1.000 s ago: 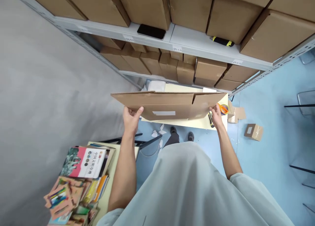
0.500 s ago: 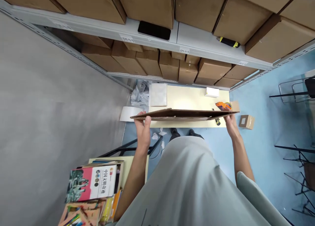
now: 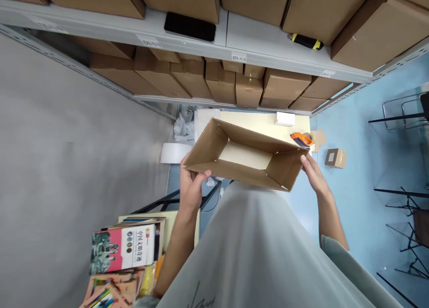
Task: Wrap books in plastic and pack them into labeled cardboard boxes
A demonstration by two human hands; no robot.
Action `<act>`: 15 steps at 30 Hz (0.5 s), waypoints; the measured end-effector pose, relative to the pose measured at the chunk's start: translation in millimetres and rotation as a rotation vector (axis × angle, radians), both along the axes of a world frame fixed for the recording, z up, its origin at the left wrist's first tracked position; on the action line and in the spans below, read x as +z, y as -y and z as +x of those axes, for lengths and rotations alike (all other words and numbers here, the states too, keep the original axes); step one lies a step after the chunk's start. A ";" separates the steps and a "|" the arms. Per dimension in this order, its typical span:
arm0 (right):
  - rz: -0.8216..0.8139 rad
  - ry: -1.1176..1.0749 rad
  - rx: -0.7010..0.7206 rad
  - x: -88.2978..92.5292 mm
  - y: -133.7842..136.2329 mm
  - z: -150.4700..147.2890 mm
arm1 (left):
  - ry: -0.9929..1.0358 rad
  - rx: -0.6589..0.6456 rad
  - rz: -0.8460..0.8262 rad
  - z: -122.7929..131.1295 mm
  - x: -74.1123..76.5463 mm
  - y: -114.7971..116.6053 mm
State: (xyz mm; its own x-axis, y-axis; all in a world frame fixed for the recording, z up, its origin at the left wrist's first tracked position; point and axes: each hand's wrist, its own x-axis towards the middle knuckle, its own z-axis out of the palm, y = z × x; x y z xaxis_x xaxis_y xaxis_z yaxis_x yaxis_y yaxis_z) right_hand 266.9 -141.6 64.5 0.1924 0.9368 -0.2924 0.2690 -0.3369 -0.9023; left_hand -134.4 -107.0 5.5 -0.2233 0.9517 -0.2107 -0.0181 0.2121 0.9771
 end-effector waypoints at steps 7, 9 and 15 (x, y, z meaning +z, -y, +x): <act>-0.234 0.241 0.160 29.9 38.5 -4.7 | -0.427 -0.027 -0.132 -16.1 28.0 -15.7; -0.195 0.300 0.175 35.2 41.1 -6.6 | -0.615 -0.021 -0.147 -12.6 41.6 -16.3; -0.078 0.422 0.121 47.4 16.9 17.1 | -0.880 -0.057 -0.059 13.9 75.9 -3.7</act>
